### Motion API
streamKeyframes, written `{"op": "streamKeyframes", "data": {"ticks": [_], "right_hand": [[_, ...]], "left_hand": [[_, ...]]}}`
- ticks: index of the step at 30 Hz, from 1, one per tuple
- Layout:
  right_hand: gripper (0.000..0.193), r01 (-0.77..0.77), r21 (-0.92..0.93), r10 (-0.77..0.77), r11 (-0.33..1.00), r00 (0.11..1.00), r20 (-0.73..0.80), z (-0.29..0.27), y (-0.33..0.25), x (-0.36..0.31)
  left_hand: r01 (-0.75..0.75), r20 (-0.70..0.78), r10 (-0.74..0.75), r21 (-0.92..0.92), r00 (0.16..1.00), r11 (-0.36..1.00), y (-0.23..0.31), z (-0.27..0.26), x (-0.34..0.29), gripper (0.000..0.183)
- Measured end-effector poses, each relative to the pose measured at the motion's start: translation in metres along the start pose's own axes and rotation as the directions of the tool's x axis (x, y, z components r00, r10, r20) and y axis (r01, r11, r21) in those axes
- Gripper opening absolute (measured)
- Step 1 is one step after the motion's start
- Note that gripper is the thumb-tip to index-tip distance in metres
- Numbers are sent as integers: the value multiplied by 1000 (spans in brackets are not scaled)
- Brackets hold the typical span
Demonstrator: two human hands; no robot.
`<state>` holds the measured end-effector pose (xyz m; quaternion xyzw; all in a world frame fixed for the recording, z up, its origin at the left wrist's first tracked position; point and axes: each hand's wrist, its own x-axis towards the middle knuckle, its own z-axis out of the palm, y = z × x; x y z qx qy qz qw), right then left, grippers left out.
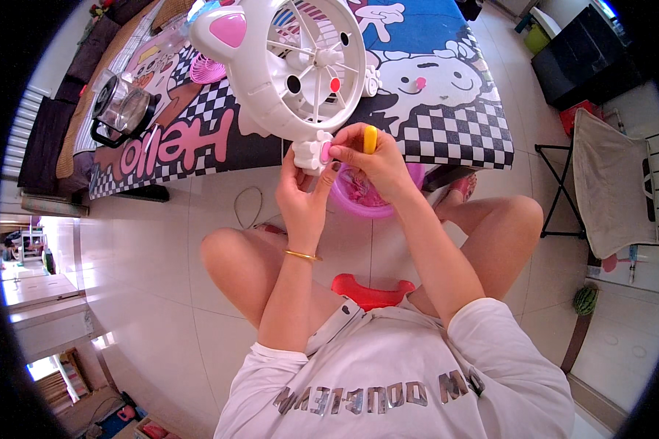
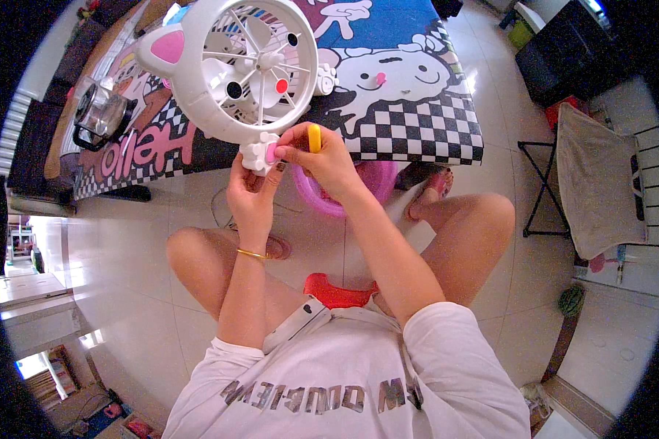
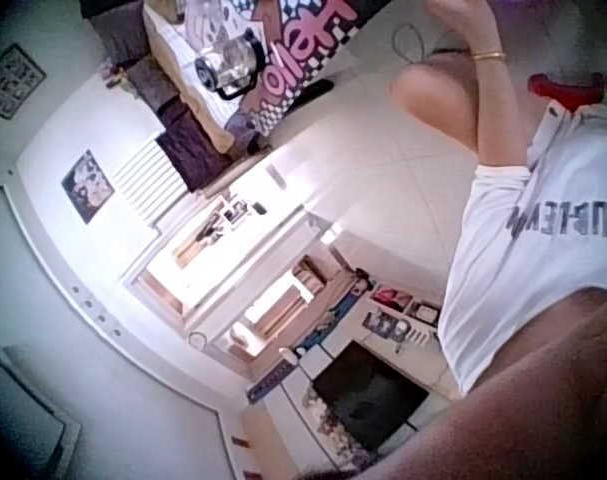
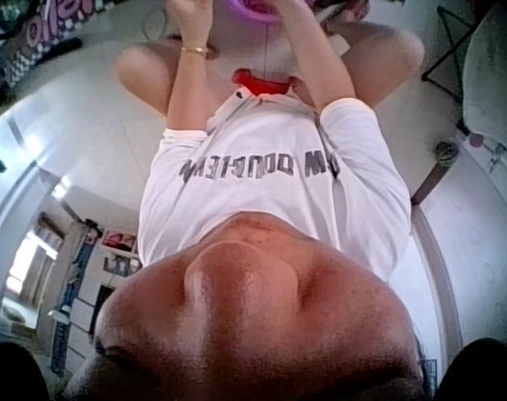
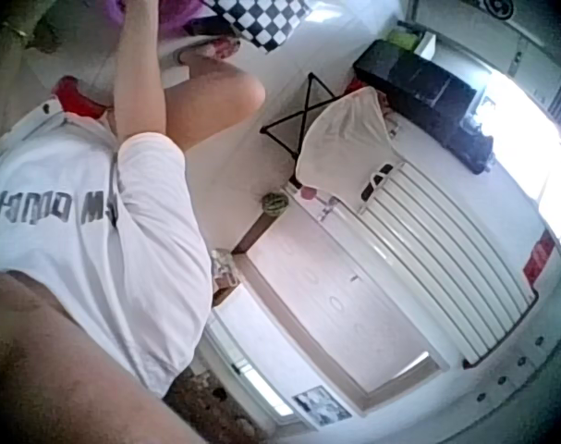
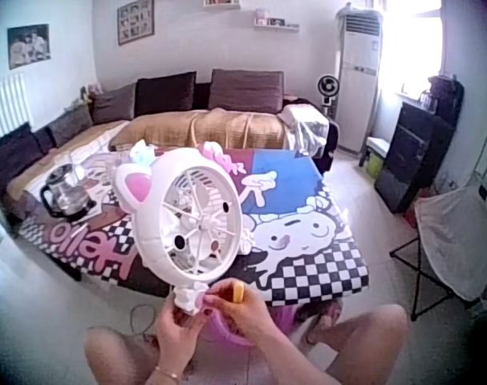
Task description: The person uses a screwdriver to remove and replace screws on the outer casing of a small white fan.
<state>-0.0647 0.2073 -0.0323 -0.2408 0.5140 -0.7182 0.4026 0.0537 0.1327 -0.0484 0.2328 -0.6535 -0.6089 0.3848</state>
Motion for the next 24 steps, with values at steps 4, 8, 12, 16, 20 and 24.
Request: {"op": "streamKeyframes", "data": {"ticks": [4, 8, 12, 16, 20, 24], "right_hand": [[14, 182, -159, -184, 970, 983, 5, -3, 4, 3], [13, 252, -183, -253, 950, 967, 14, -2, 6, 3], [14, 414, -331, -414, 848, 907, 74, -2, 3, 2], [17, 386, -325, -384, 863, 920, 72, 1, -1, 0], [17, 437, -265, -426, 860, 899, 101, -1, 8, 5], [18, 321, -194, -329, 927, 944, -9, -3, 16, 6]], "left_hand": [[-4, -10, 4, -7, 1000, 1000, 0, 1, 0, 52], [-10, -11, 11, 41, 1000, 999, 2, 1, 0, 50], [-21, -45, 23, 35, 999, 999, 4, 2, 0, 49], [-35, -57, 37, 33, 998, 999, 6, 3, 0, 48], [29, -22, -29, 36, 999, 999, 6, 1, 0, 47], [33, -25, -32, 60, 999, 998, 8, 4, 1, 47]]}}
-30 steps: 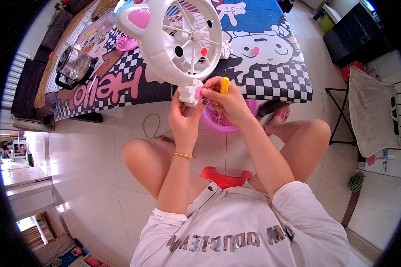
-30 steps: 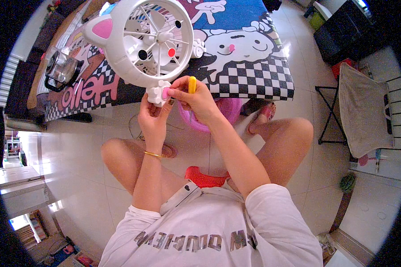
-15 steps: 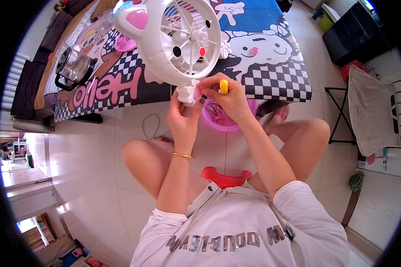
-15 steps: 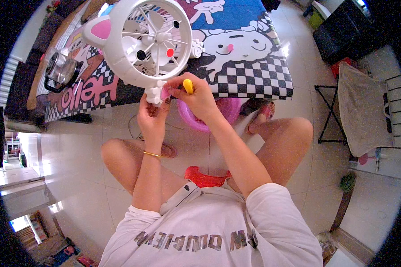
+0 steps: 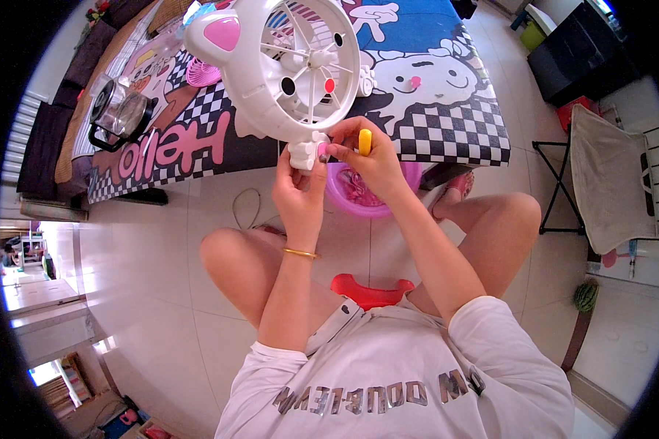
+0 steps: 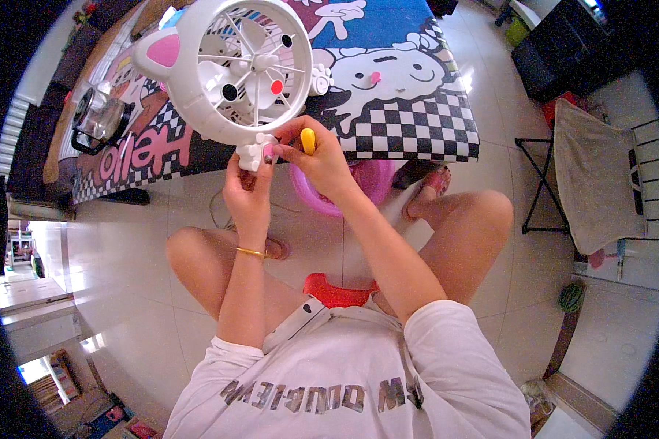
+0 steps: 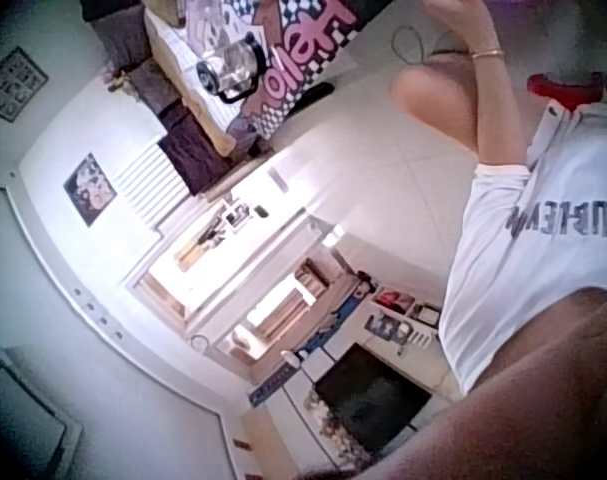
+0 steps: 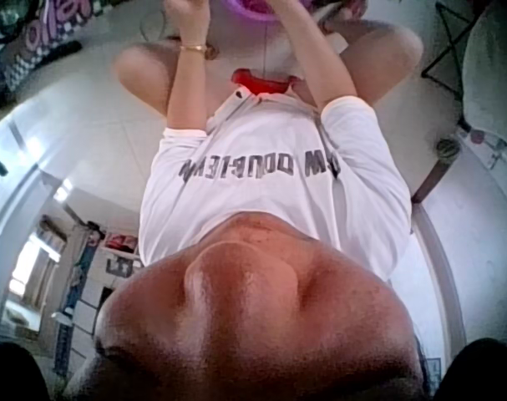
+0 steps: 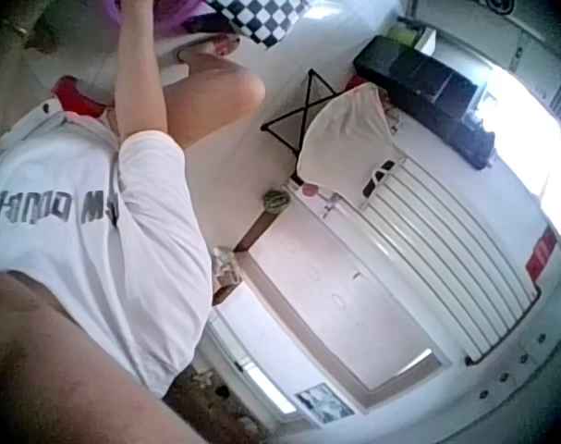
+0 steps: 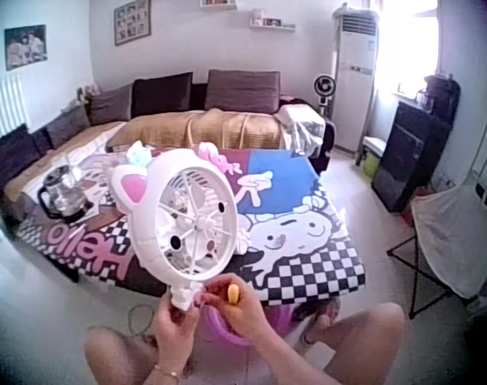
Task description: The person uses a screwdriver to remove and replace screws on the outer casing of a small white fan.
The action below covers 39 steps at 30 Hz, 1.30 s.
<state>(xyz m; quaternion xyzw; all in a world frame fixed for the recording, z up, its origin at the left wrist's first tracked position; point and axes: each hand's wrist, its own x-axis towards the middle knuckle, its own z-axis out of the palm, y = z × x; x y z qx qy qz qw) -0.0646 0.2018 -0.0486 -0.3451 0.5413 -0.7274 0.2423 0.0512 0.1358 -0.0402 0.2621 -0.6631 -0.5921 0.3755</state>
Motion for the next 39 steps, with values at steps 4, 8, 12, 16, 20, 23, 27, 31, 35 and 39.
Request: {"op": "streamKeyframes", "data": {"ticks": [4, 8, 12, 16, 20, 23, 27, 31, 35, 39], "right_hand": [[20, -358, 317, 371, 878, 928, 20, 1, 0, -5], [19, -478, 470, 504, 742, 860, 80, 4, -4, -7], [18, -502, 464, 522, 729, 847, 96, 4, -4, -8], [16, -448, 276, 478, 850, 877, -46, 9, -10, -12], [22, 68, -384, -172, 921, 955, -242, 18, -4, -25], [47, 143, -537, -263, 831, 953, -153, 25, -8, -41], [49, 102, -526, -199, 844, 971, -130, 34, -18, -48], [46, 54, -396, -120, 917, 982, -143, 32, -21, -43], [54, -45, -312, -4, 949, 988, -155, 46, -40, -33], [65, -57, -493, -8, 868, 992, -129, 54, -40, -21]], "left_hand": [[-115, -76, 122, 93, 990, 989, -5, 1, 0, 44], [-132, -91, 143, 116, 986, 984, -6, 2, 2, 44], [-144, -101, 161, 156, 982, 977, -5, 3, 2, 43], [-155, -110, 170, 131, 979, 979, -10, 2, 2, 43], [-142, -106, 160, 158, 981, 977, -10, 1, 3, 42], [-133, -117, 149, 133, 982, 982, -10, 1, 3, 42], [-146, -147, 155, 69, 977, 987, -11, -1, 5, 40], [-28, -101, 37, 89, 994, 996, 1, 2, 3, 46], [-107, -130, 147, 278, 981, 955, 4, 6, -4, 45], [-147, -155, 213, 353, 965, 924, 4, 8, -9, 44]]}}
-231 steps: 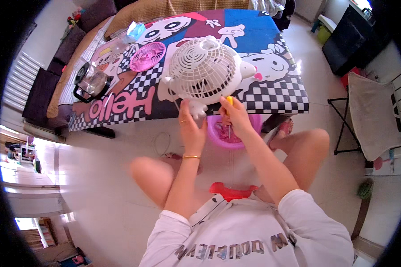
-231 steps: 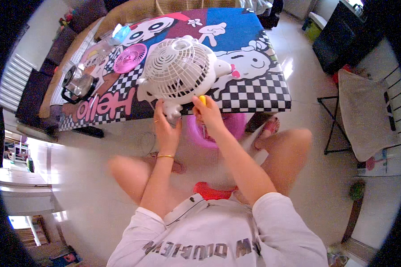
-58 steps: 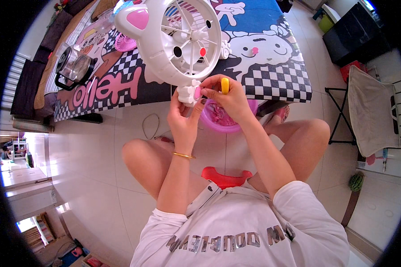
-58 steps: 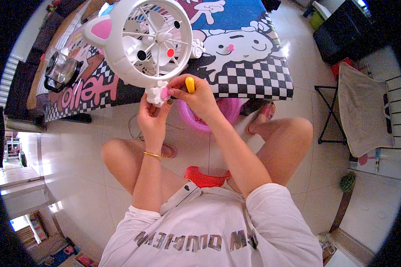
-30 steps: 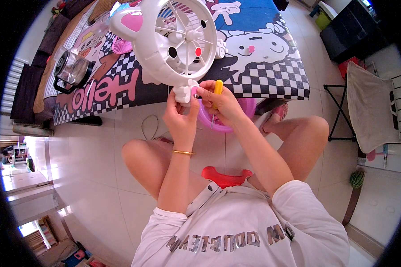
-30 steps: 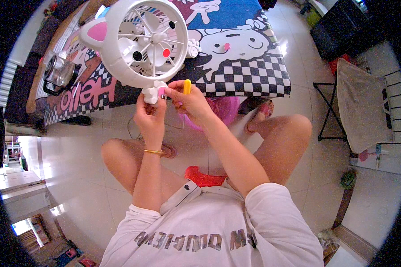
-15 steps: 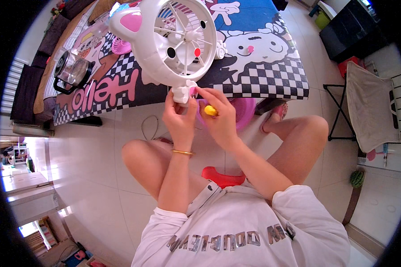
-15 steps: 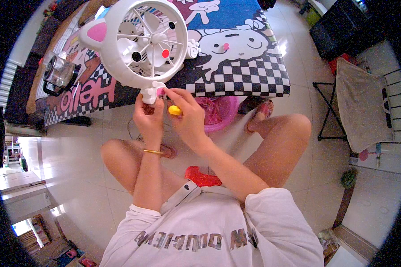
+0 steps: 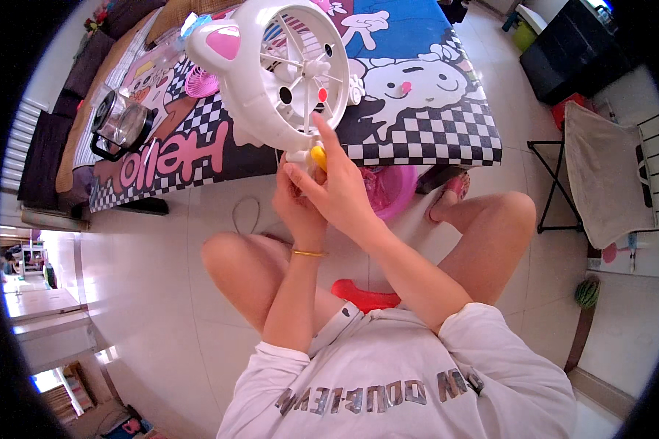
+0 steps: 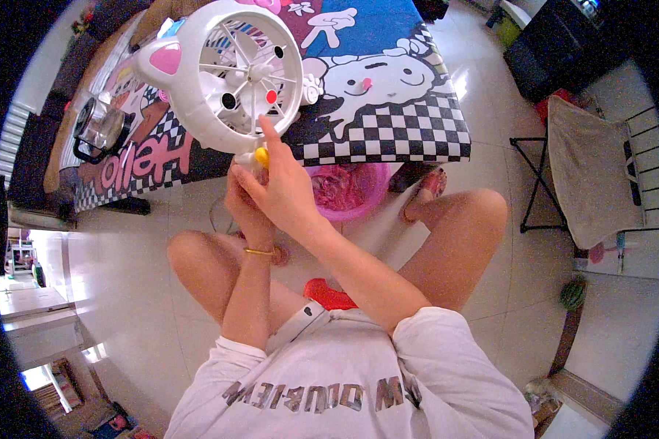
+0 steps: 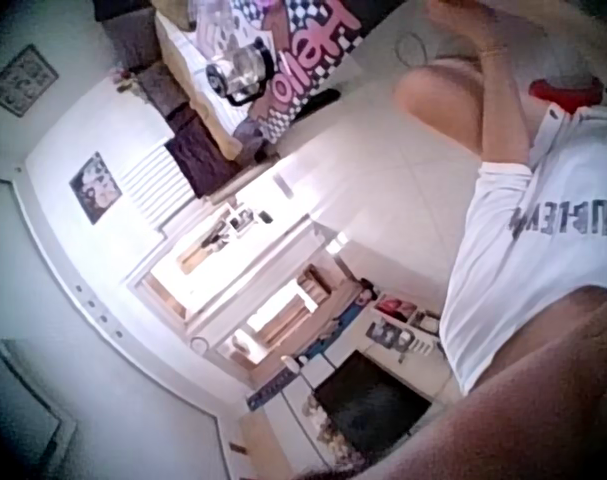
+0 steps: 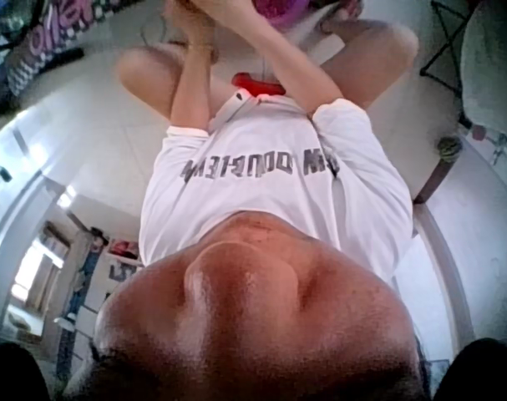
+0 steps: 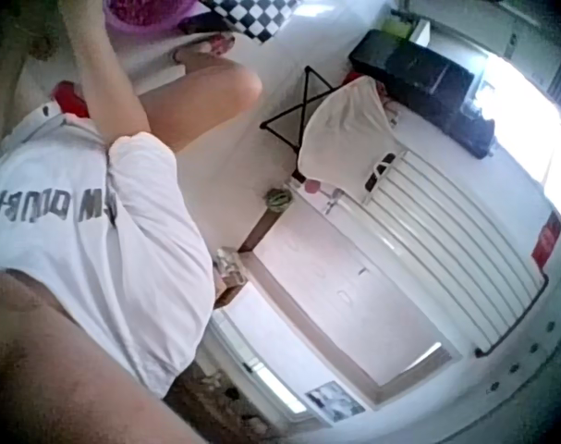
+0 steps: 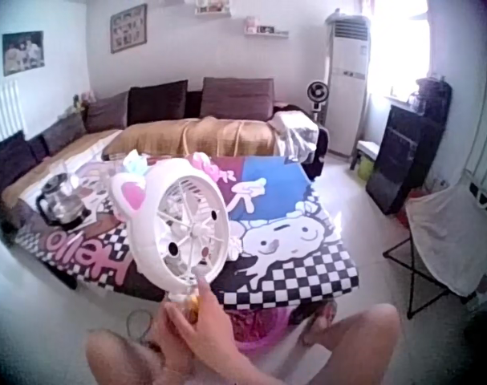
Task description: The person uses a screwdriver to remove and replace screws on the outer casing of a small white fan.
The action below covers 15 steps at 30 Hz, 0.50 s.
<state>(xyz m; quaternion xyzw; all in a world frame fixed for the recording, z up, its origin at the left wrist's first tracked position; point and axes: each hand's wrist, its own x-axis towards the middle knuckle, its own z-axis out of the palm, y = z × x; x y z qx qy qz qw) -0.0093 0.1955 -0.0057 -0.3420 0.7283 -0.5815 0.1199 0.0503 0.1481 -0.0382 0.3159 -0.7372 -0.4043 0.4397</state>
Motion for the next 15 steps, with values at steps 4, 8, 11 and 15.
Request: {"op": "streamKeyframes", "data": {"ticks": [4, 8, 11, 15], "right_hand": [[63, -42, 318, 24, 947, 998, 59, 6, 9, 5], [56, -66, 565, 7, 822, 994, 107, 8, 5, 7], [53, -110, 625, -5, 773, 984, 180, 3, 2, 11], [49, -135, 723, -43, 677, 974, 222, 6, 7, 14]], "left_hand": [[-40, -66, 36, -57, 997, 998, 1, 0, 2, 47], [-126, -113, 131, 55, 985, 991, 0, -7, 4, 51], [-237, -123, 272, 246, 954, 940, 7, -12, 7, 56], [-272, -114, 322, 321, 940, 907, 18, -20, 10, 60]]}}
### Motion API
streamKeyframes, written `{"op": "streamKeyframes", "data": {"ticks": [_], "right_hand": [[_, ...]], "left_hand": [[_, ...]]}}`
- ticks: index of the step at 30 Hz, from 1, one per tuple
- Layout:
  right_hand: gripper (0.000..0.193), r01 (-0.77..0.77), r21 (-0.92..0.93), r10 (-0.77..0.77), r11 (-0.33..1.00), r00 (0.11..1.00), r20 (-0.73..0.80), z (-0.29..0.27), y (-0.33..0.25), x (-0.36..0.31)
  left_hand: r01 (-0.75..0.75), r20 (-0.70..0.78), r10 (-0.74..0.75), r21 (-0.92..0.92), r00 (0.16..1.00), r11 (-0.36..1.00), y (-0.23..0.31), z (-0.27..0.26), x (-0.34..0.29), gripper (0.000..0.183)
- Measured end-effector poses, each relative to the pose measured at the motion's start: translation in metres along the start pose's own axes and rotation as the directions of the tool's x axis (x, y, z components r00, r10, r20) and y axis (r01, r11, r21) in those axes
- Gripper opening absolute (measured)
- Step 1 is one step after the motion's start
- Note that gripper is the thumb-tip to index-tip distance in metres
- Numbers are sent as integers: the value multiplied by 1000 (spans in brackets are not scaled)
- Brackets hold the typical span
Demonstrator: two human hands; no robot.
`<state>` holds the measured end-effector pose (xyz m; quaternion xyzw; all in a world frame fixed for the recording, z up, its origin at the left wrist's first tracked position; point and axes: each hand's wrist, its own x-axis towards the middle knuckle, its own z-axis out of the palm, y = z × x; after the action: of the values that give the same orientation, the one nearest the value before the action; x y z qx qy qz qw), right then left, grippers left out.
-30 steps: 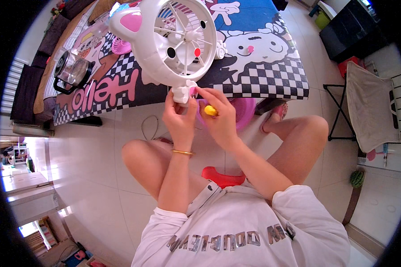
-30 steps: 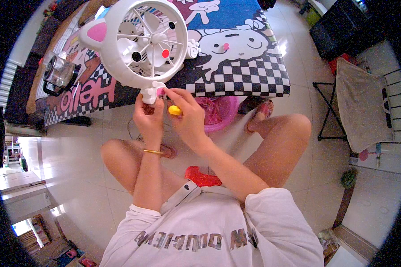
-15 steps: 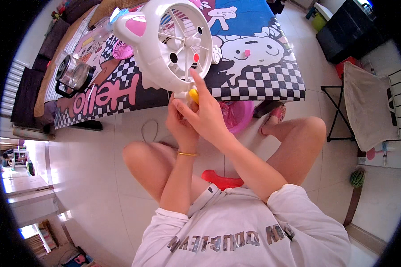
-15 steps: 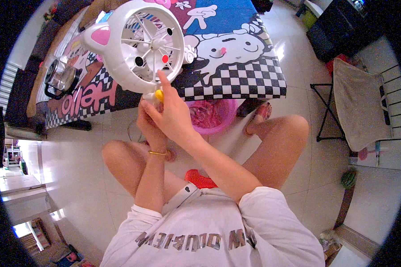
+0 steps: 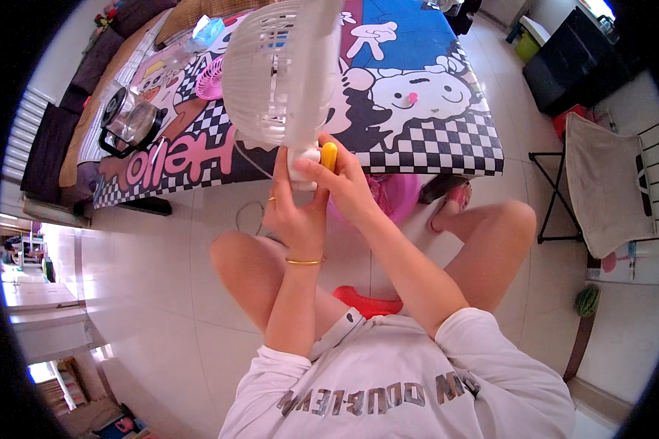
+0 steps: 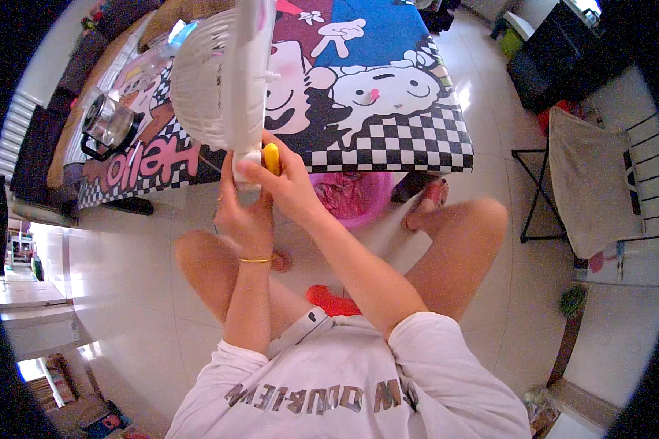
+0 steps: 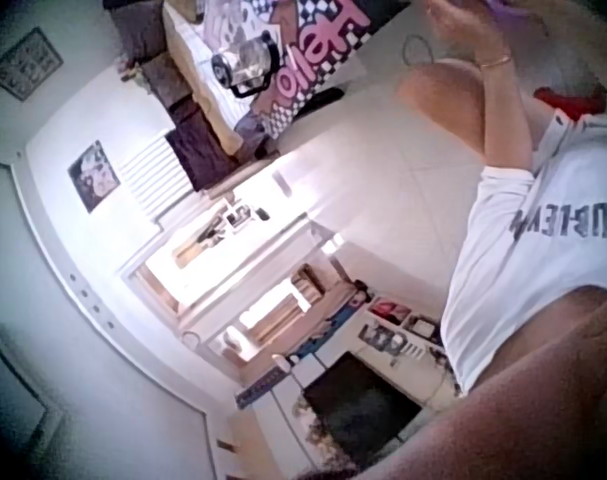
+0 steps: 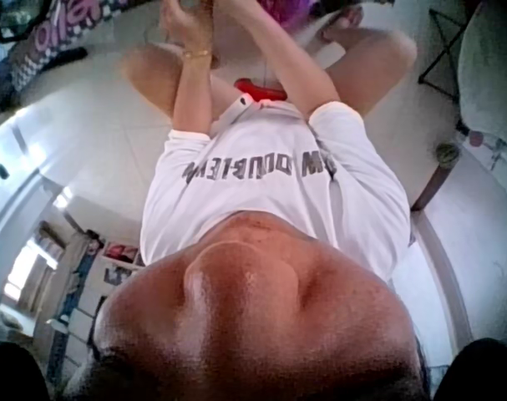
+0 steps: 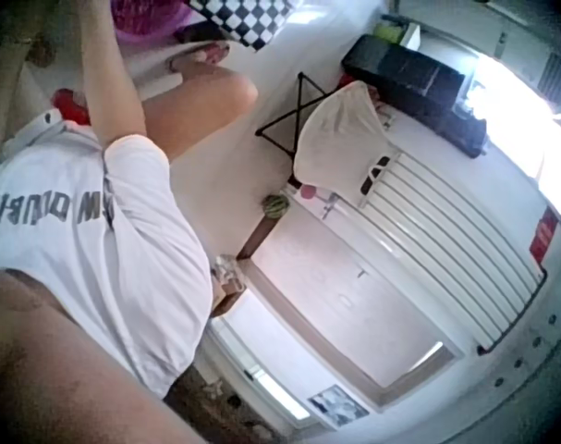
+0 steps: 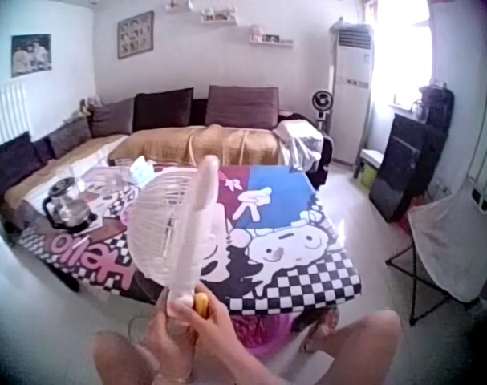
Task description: The person uses a screwdriver to remove and replace screws on the outer casing of a small white fan.
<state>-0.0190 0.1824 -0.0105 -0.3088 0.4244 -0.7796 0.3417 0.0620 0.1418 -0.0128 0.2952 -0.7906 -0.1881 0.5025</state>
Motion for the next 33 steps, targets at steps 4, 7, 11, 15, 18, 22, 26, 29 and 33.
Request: {"op": "streamKeyframes", "data": {"ticks": [4, 7, 11, 15, 18, 22, 26, 29, 33], "right_hand": [[44, -42, 279, 42, 959, 999, 8, 6, 5, 2], [42, -115, 359, 122, 926, 993, 3, 7, 2, 1], [41, -150, 475, 153, 867, 988, 32, 4, 9, 0], [40, -206, 548, 215, 811, 975, 48, 4, 13, -4], [41, -235, 579, 246, 780, 967, 62, -5, 24, -6], [42, -280, 639, 321, 717, 945, 53, -11, 35, -8], [42, -279, 644, 334, 712, 942, 39, -19, 39, -11], [42, -272, 654, 317, 706, 947, 53, -20, 36, -12], [41, -316, 672, 330, 670, 937, 111, -28, 32, -13]], "left_hand": [[-79, -2, 79, 70, 997, 994, -1, -9, 6, 62], [-76, 37, 72, 130, 997, 989, 0, -12, 6, 61], [-173, 17, 172, 162, 985, 972, 0, -10, 9, 57], [-194, 14, 195, 186, 981, 963, 0, -7, 6, 53], [-206, 46, 201, 211, 978, 955, 2, -6, 5, 51], [-233, 87, 219, 196, 972, 953, -3, 1, 1, 55], [-277, 87, 264, 199, 961, 940, -7, 8, -1, 54], [-257, 106, 242, 166, 964, 952, -8, 9, -5, 54], [-240, 104, 225, 159, 969, 958, -8, 12, -7, 55]]}}
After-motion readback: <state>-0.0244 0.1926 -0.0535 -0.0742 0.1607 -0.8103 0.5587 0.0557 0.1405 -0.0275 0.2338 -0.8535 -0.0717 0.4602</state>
